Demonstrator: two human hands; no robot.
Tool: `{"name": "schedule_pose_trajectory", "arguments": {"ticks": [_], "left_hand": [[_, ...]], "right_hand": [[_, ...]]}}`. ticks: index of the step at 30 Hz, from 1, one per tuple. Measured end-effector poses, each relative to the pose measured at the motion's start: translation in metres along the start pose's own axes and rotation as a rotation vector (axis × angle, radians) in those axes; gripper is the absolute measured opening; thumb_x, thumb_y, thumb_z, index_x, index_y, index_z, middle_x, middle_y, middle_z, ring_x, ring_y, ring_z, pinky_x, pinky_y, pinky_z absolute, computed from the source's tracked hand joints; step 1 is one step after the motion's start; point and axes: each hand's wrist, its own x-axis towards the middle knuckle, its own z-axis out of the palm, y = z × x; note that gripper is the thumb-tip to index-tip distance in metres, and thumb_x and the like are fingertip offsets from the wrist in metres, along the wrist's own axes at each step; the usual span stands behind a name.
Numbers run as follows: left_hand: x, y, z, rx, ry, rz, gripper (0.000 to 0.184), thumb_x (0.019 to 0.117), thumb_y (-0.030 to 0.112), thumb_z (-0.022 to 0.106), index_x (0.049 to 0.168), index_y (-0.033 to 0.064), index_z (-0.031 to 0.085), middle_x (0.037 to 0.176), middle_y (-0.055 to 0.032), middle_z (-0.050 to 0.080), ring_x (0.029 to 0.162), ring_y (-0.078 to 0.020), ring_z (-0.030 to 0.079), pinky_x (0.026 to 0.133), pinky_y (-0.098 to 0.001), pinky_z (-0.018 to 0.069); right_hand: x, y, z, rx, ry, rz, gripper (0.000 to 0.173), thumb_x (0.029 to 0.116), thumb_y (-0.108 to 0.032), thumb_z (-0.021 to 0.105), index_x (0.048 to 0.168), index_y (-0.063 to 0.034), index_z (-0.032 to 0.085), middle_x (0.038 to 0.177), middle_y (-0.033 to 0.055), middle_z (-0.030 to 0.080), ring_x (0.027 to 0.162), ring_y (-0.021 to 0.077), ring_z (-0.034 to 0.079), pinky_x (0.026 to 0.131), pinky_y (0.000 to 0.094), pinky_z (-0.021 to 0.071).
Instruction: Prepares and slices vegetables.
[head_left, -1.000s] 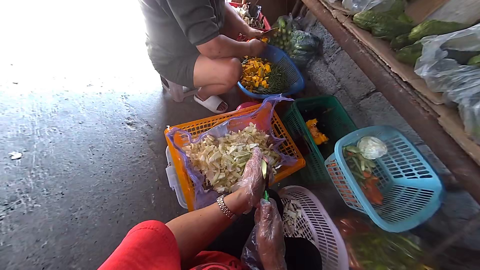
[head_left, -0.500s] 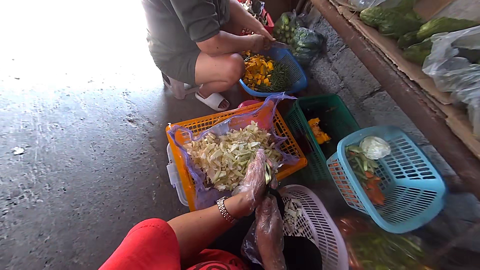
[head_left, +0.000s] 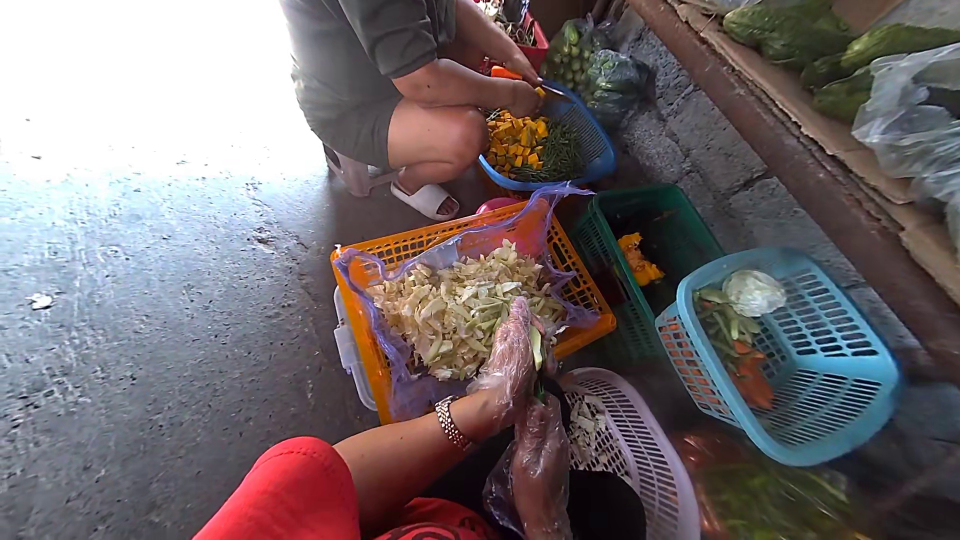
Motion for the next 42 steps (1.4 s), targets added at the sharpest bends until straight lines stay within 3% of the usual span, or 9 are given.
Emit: {"name": "schedule_pose_trajectory", "arguments": {"ticks": [7,12,20,29,36,39,42], "left_hand": [[0.002,-0.009,-0.004,-0.008,-0.055,0.034,0.051,0.1126,0.031,0.012,0.085,0.0091,0.049,0.057,0.0035,0.05,0.045,-0.0057,0.049,0.047,-0.0194,0.0467],[0.002,-0.012,-0.006,-0.044,-0.12,-0.009,0.052,0.1124,0.032,0.01,0.087,0.0088,0.049,0.056,0.0029,0.05,0.044,-0.0066,0.05,0.046,-0.0203,0.0477],[0.002,-0.013,-0.009,-0.048,-0.204,-0.024,0.052,0.1116,0.033,0.007,0.089,0.0095,0.048,0.06,0.0027,0.052,0.045,-0.007,0.05,0.047,-0.0207,0.049],[0.001,-0.012,-0.004,-0.068,-0.176,-0.081,0.054,0.1118,0.036,0.008,0.087,0.01,0.049,0.06,0.0025,0.052,0.045,-0.0069,0.05,0.048,-0.0206,0.049],[0.002,-0.018,-0.014,-0.087,-0.271,-0.067,0.053,0.1115,0.036,0.009,0.09,0.0108,0.05,0.062,0.0028,0.054,0.048,-0.007,0.052,0.051,-0.0213,0.0503],[0.0,-0.019,-0.015,-0.108,-0.278,-0.067,0.051,0.1117,0.035,0.009,0.092,0.0121,0.05,0.065,0.0038,0.055,0.049,-0.0056,0.052,0.05,-0.0209,0.05],[0.001,-0.022,-0.012,-0.086,-0.249,-0.051,0.052,0.1115,0.035,0.008,0.09,0.0126,0.05,0.063,0.005,0.056,0.046,-0.0042,0.051,0.048,-0.0193,0.0493]], "right_hand": [[0.002,0.0,0.001,-0.024,-0.007,0.035,0.051,0.1056,-0.03,0.04,0.112,0.0163,0.061,0.092,0.0151,0.068,0.088,0.0033,0.064,0.085,0.0163,0.0501],[0.005,0.005,-0.001,0.022,-0.035,0.047,0.05,0.1068,-0.029,0.039,0.114,0.0151,0.061,0.093,0.0124,0.067,0.087,-0.0001,0.063,0.083,0.0149,0.0498],[0.005,0.013,0.001,0.025,-0.014,0.0,0.065,0.1073,-0.045,0.036,0.111,0.0144,0.061,0.086,0.009,0.065,0.08,-0.0033,0.061,0.078,0.0139,0.0504],[0.001,0.012,-0.002,0.033,-0.002,0.006,0.062,0.1072,-0.043,0.037,0.106,0.014,0.061,0.084,0.0081,0.063,0.077,-0.0044,0.058,0.076,0.0118,0.0485],[0.0,0.014,-0.005,0.044,-0.036,-0.005,0.059,0.1078,-0.041,0.037,0.106,0.013,0.062,0.083,0.0075,0.064,0.076,-0.0039,0.059,0.075,0.0127,0.0494],[0.0,0.011,-0.007,0.021,-0.053,0.013,0.052,0.1063,-0.033,0.04,0.11,0.0139,0.063,0.082,0.0105,0.066,0.073,0.0017,0.061,0.073,0.0175,0.0509],[0.002,0.013,-0.007,0.021,-0.062,0.05,0.055,0.1071,-0.036,0.038,0.112,0.0132,0.062,0.081,0.0102,0.065,0.072,0.0041,0.06,0.071,0.0208,0.0515]]}}
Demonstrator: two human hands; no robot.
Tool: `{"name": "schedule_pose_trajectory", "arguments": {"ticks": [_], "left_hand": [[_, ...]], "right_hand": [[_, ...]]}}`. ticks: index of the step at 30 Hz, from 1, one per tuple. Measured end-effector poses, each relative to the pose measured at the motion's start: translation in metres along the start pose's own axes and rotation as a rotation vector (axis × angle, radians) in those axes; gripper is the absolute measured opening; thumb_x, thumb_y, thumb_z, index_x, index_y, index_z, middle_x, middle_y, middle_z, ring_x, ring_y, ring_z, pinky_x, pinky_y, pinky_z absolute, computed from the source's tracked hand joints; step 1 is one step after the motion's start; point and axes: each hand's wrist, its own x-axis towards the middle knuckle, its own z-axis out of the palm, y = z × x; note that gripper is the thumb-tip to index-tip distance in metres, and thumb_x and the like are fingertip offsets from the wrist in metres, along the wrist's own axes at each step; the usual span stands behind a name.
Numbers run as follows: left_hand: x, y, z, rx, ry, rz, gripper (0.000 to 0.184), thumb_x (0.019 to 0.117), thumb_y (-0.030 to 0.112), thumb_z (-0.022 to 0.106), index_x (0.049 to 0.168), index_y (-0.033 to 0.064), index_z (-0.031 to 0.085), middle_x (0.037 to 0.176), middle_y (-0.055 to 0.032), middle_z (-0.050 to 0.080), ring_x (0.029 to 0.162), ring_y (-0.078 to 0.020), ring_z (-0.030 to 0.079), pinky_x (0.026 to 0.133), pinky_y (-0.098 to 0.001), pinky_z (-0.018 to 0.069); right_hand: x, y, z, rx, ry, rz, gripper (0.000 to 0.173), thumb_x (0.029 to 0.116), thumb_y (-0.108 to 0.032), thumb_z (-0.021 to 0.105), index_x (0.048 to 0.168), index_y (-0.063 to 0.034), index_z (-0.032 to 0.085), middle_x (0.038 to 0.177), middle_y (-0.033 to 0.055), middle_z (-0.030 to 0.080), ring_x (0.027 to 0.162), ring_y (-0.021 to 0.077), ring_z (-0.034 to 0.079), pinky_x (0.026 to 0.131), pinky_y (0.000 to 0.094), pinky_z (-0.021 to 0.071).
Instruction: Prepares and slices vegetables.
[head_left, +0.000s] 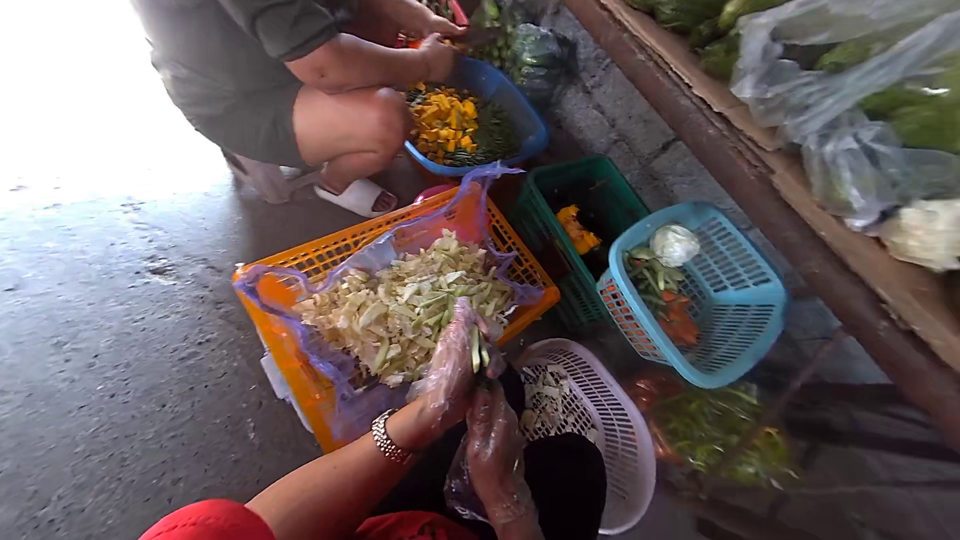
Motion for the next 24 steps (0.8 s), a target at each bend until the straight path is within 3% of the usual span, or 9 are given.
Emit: {"name": "schedule_pose_trajectory", "arguments": {"ticks": [8,11,14,20,24], "left_hand": [[0.003,-0.005,-0.009,0.01,-0.054,-0.004,0.057,0.1101,0.038,0.003,0.089,0.0122,0.05,0.061,0.0043,0.055,0.045,-0.006,0.051,0.049,-0.0207,0.0504],[0.003,-0.004,-0.009,0.019,-0.067,-0.01,0.057,0.11,0.038,0.003,0.089,0.0125,0.049,0.062,0.0042,0.055,0.046,-0.0064,0.05,0.049,-0.0212,0.05],[0.002,-0.003,-0.006,0.045,-0.058,-0.024,0.059,0.1098,0.038,0.001,0.087,0.0117,0.049,0.06,0.0035,0.054,0.044,-0.0065,0.049,0.045,-0.0212,0.0475],[0.003,-0.001,-0.004,0.065,0.014,-0.057,0.057,0.1108,0.037,0.004,0.087,0.0104,0.048,0.062,0.0026,0.054,0.044,-0.0064,0.049,0.045,-0.0206,0.0474],[0.003,-0.004,-0.006,0.118,-0.002,-0.052,0.057,0.1106,0.034,0.003,0.086,0.0115,0.049,0.062,0.0039,0.054,0.048,-0.006,0.051,0.05,-0.0208,0.0496]], "right_hand": [[0.001,0.006,0.002,0.004,-0.01,-0.043,0.058,0.1076,-0.039,0.037,0.111,0.0135,0.062,0.079,0.0085,0.063,0.069,0.0014,0.058,0.07,0.0183,0.0508],[0.001,0.006,0.006,0.013,0.004,-0.025,0.054,0.1078,-0.035,0.039,0.115,0.0138,0.061,0.083,0.0096,0.066,0.074,0.0013,0.061,0.074,0.0186,0.0522],[0.003,0.007,0.009,0.016,0.009,0.011,0.043,0.107,-0.024,0.041,0.118,0.0136,0.061,0.095,0.0144,0.069,0.091,0.0067,0.067,0.087,0.0232,0.0538],[0.005,-0.002,0.009,-0.03,-0.007,0.095,0.04,0.1063,-0.017,0.043,0.125,0.0143,0.059,0.103,0.0183,0.07,0.098,0.013,0.068,0.092,0.0286,0.0535],[0.008,-0.002,0.005,-0.108,-0.074,0.136,0.035,0.105,-0.012,0.043,0.121,0.0129,0.062,0.104,0.0219,0.07,0.101,0.0226,0.069,0.093,0.0365,0.0531]]}}
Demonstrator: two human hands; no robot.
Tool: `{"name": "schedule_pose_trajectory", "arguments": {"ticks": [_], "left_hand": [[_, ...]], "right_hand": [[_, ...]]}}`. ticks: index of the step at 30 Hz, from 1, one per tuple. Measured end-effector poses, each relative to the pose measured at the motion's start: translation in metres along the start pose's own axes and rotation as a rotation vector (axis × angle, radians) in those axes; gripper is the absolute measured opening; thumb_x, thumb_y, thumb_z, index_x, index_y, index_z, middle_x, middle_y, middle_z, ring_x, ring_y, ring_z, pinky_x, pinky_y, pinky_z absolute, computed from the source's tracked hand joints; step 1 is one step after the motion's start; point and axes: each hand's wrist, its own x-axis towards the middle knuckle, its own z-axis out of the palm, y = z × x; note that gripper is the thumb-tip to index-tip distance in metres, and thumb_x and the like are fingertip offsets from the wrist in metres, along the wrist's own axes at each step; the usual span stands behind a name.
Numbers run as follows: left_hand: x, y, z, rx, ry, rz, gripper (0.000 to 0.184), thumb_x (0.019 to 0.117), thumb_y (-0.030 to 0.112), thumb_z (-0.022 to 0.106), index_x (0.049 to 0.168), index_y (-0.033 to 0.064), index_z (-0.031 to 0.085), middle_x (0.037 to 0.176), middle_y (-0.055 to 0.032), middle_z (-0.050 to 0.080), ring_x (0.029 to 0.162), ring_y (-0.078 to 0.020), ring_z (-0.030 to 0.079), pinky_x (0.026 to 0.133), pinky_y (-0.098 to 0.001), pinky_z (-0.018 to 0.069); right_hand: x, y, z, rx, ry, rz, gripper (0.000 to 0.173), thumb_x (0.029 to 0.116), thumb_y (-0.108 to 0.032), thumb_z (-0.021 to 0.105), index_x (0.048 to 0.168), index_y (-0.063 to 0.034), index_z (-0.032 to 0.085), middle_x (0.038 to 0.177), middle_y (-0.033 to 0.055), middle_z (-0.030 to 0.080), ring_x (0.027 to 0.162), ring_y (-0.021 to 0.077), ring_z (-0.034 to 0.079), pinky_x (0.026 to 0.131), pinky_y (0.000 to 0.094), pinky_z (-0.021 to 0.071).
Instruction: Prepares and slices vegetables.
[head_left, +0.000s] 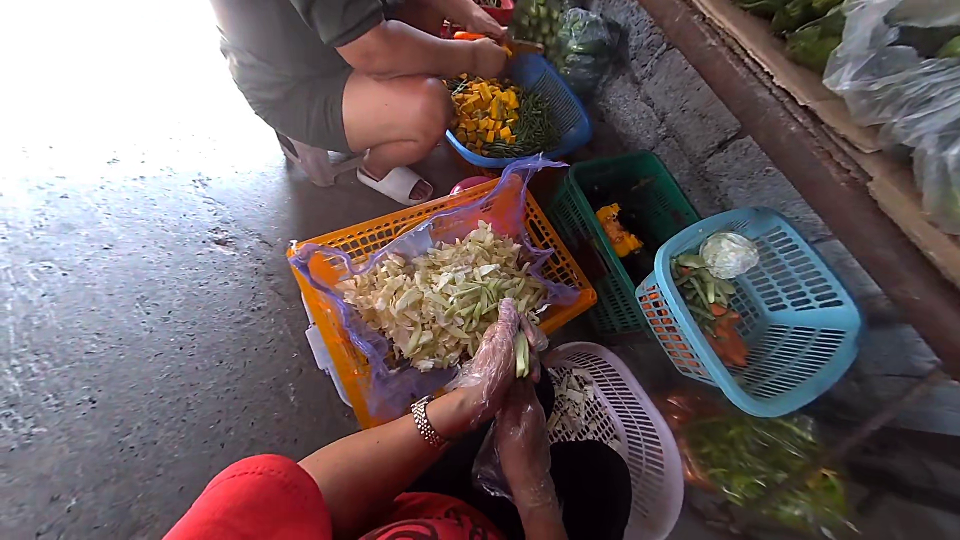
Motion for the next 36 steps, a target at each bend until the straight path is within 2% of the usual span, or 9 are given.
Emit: {"name": "schedule_pose_trajectory", "arguments": {"ticks": [5,8,15,18,20,28,32,34,36], "left_hand": [[0.003,0.001,0.0,-0.013,-0.005,-0.014,0.058,0.1112,0.035,0.004,0.087,0.01,0.05,0.062,0.0022,0.057,0.049,-0.0074,0.056,0.052,-0.0211,0.0529],[0.001,0.002,-0.003,0.053,-0.03,0.0,0.057,0.1112,0.032,0.004,0.096,0.0085,0.053,0.065,0.0007,0.066,0.059,-0.0093,0.067,0.061,-0.0231,0.0573],[0.01,-0.001,-0.009,-0.001,-0.013,-0.106,0.05,0.112,0.034,0.01,0.117,0.006,0.051,0.073,-0.0023,0.068,0.068,-0.0125,0.068,0.068,-0.0265,0.0579],[0.015,-0.004,-0.016,0.075,-0.134,-0.094,0.027,0.1041,0.016,0.031,0.123,0.0061,0.046,0.084,-0.0013,0.064,0.073,-0.0104,0.065,0.069,-0.0254,0.0554],[0.018,-0.002,-0.021,0.139,-0.247,-0.081,0.025,0.1005,0.015,0.038,0.123,0.0079,0.046,0.09,0.0001,0.065,0.077,-0.0089,0.064,0.071,-0.0251,0.0553],[0.021,-0.001,-0.023,0.121,-0.427,-0.032,0.021,0.1035,0.012,0.044,0.122,0.0057,0.051,0.098,-0.001,0.066,0.087,-0.0093,0.066,0.081,-0.0278,0.0565],[0.02,0.0,-0.022,0.108,-0.428,-0.013,0.041,0.102,0.016,0.044,0.142,0.0079,0.035,0.113,-0.0029,0.063,0.097,-0.011,0.065,0.086,-0.0305,0.0557],[0.016,0.004,-0.018,0.179,-0.394,-0.007,0.072,0.0959,0.026,0.058,0.155,0.0086,0.02,0.121,-0.0063,0.061,0.1,-0.0122,0.065,0.086,-0.0305,0.0557],[0.013,0.004,-0.014,0.277,-0.368,0.003,0.103,0.0848,0.036,0.074,0.157,0.0083,0.006,0.123,-0.0059,0.058,0.097,-0.0091,0.065,0.078,-0.0258,0.0564]], "right_hand": [[0.003,0.001,-0.001,-0.001,-0.022,-0.01,0.035,0.105,-0.01,0.044,0.125,0.0129,0.061,0.114,0.0237,0.069,0.109,0.0235,0.067,0.099,0.035,0.0504],[0.003,0.0,-0.003,0.037,-0.068,0.034,0.035,0.1041,-0.007,0.045,0.131,0.0118,0.058,0.12,0.0234,0.068,0.114,0.0221,0.066,0.104,0.034,0.0484],[0.01,0.004,-0.014,0.192,-0.186,0.185,0.043,0.1099,-0.017,0.033,0.132,0.0108,0.057,0.12,0.0201,0.065,0.109,0.0135,0.061,0.1,0.0291,0.0467],[0.013,0.012,-0.017,0.382,-0.193,0.217,0.041,0.1108,-0.022,0.026,0.115,-0.0002,0.061,0.085,-0.0014,0.058,0.075,-0.0026,0.054,0.071,0.0138,0.0474],[0.012,0.014,-0.019,0.562,-0.205,0.27,0.043,0.1109,-0.028,0.022,0.098,-0.0105,0.059,0.067,-0.009,0.05,0.054,-0.0033,0.046,0.052,0.0135,0.0421],[0.006,0.01,-0.035,0.865,-0.217,0.288,0.05,0.1056,-0.057,0.033,0.092,-0.0171,0.06,0.056,-0.0108,0.045,0.041,-0.0025,0.039,0.038,0.0141,0.037],[0.011,0.01,-0.036,0.611,-0.155,0.249,0.047,0.1096,-0.037,0.021,0.093,-0.0131,0.058,0.06,-0.0112,0.046,0.046,-0.0033,0.041,0.044,0.0128,0.0396],[0.015,0.008,-0.036,0.321,-0.077,0.207,0.043,0.1099,-0.025,0.025,0.099,-0.0048,0.061,0.068,-0.0073,0.049,0.057,-0.0026,0.045,0.056,0.0141,0.0422],[0.016,0.006,-0.035,0.165,-0.053,0.188,0.042,0.1099,-0.021,0.033,0.12,0.0076,0.062,0.09,0.0074,0.062,0.08,0.0051,0.056,0.079,0.0224,0.0492]]}}
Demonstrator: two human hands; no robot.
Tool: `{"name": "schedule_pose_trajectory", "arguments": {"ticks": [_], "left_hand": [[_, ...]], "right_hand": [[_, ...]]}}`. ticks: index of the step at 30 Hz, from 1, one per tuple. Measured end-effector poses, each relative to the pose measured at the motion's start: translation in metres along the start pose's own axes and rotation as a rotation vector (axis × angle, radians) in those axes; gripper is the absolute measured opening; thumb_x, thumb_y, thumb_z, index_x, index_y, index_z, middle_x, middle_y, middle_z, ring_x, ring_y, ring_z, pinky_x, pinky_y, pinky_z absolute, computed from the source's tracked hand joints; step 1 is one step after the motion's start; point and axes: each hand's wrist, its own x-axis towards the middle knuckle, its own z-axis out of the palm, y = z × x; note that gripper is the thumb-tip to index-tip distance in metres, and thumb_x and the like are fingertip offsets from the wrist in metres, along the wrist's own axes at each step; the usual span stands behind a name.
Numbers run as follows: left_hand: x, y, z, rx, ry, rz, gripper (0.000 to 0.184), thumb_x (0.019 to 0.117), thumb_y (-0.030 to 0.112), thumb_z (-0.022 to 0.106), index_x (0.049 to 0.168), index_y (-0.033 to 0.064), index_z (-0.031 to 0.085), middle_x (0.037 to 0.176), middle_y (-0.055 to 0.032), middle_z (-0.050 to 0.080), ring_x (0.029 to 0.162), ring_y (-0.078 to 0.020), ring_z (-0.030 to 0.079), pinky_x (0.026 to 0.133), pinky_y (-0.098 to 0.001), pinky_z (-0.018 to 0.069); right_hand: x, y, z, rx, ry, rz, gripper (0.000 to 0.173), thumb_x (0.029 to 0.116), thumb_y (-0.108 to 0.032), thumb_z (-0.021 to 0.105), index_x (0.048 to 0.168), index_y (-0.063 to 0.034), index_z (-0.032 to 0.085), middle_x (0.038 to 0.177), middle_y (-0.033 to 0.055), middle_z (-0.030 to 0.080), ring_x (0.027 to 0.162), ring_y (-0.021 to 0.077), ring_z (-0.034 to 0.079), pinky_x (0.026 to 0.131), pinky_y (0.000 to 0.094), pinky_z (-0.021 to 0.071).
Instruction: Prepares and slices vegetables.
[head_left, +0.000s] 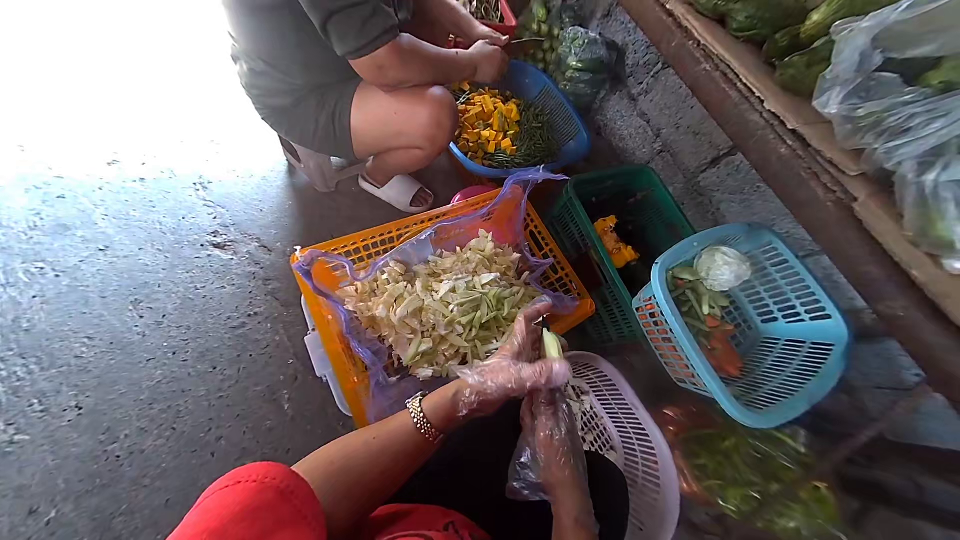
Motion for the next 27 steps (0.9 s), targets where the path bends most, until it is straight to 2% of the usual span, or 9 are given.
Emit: {"name": "schedule_pose_trajectory", "arguments": {"ticks": [3,7,10,12,15,17,20,23,27], "left_hand": [[0.0,-0.001,0.002,0.029,0.016,0.03,0.104,0.0835,0.024,0.076,0.156,0.0039,0.004,0.125,-0.0073,0.056,0.097,-0.0066,0.065,0.078,-0.0232,0.0571],[0.0,-0.005,-0.003,-0.002,-0.053,0.069,0.089,0.0872,0.021,0.074,0.153,0.0002,0.017,0.131,-0.0054,0.053,0.104,-0.0045,0.063,0.087,-0.023,0.0559],[0.001,-0.007,-0.001,-0.003,-0.037,0.067,0.07,0.0878,0.015,0.069,0.146,0.0006,0.033,0.123,-0.0017,0.057,0.098,-0.0031,0.063,0.084,-0.0217,0.0552],[0.004,-0.009,0.0,-0.05,0.038,0.041,0.053,0.088,0.01,0.063,0.136,0.0048,0.042,0.112,0.0003,0.06,0.093,-0.0053,0.063,0.08,-0.0238,0.0554],[0.004,-0.008,-0.005,-0.139,0.061,-0.007,0.051,0.0913,0.009,0.061,0.137,0.0065,0.038,0.099,0.0002,0.062,0.088,-0.0103,0.065,0.081,-0.029,0.0568],[0.004,-0.007,-0.004,-0.186,0.057,-0.047,0.048,0.0934,0.009,0.058,0.137,0.0081,0.037,0.095,0.0011,0.061,0.084,-0.0102,0.065,0.081,-0.0294,0.057],[0.002,-0.009,-0.002,-0.268,0.017,-0.083,0.04,0.0991,0.015,0.049,0.137,0.0072,0.039,0.106,-0.002,0.064,0.096,-0.0116,0.065,0.086,-0.0297,0.055],[0.004,-0.01,-0.008,-0.318,-0.02,-0.084,0.04,0.1011,0.023,0.046,0.138,0.0077,0.039,0.114,-0.0023,0.064,0.103,-0.012,0.064,0.09,-0.029,0.0544],[0.004,-0.011,-0.013,-0.248,0.041,-0.079,0.059,0.0957,0.018,0.054,0.148,0.0108,0.029,0.113,-0.0024,0.063,0.092,-0.0113,0.065,0.081,-0.028,0.056]], "right_hand": [[0.0,-0.004,0.002,-0.009,-0.005,0.029,0.042,0.1096,-0.021,0.032,0.127,0.0079,0.058,0.093,0.0071,0.061,0.082,0.0043,0.055,0.08,0.0222,0.0481],[-0.006,0.0,0.002,0.13,-0.022,-0.008,0.041,0.1094,-0.024,0.03,0.116,0.0016,0.061,0.082,-0.004,0.057,0.073,-0.0043,0.052,0.072,0.0139,0.0473],[-0.008,0.005,0.003,0.231,-0.032,-0.038,0.043,0.1099,-0.027,0.027,0.109,-0.0009,0.061,0.077,-0.008,0.055,0.067,-0.0063,0.05,0.067,0.0116,0.0465],[-0.009,0.007,0.003,0.299,-0.041,-0.049,0.047,0.1091,-0.036,0.024,0.099,-0.0078,0.059,0.066,-0.0118,0.048,0.055,-0.0051,0.045,0.054,0.0125,0.0432],[-0.01,0.01,0.0,0.416,-0.021,-0.109,0.051,0.1072,-0.054,0.029,0.097,-0.0132,0.058,0.061,-0.0135,0.044,0.047,-0.0027,0.04,0.046,0.015,0.0394],[-0.009,0.005,-0.001,0.349,0.062,-0.125,0.044,0.1077,-0.045,0.034,0.1,-0.0093,0.057,0.062,-0.0128,0.044,0.05,-0.0039,0.042,0.049,0.0138,0.041],[-0.001,-0.003,-0.002,0.095,0.076,-0.055,0.041,0.1066,-0.03,0.039,0.116,0.004,0.061,0.069,-0.0062,0.049,0.057,-0.0019,0.046,0.057,0.0169,0.0444],[0.006,-0.003,-0.004,0.028,-0.03,0.009,0.043,0.1074,-0.033,0.038,0.121,0.0009,0.06,0.07,-0.0053,0.049,0.059,0.0007,0.047,0.059,0.0197,0.0453],[0.014,0.001,-0.006,0.032,-0.195,0.08,0.04,0.1084,-0.033,0.034,0.111,-0.0026,0.061,0.067,-0.0062,0.048,0.057,0.0019,0.047,0.057,0.0208,0.0456]]}}
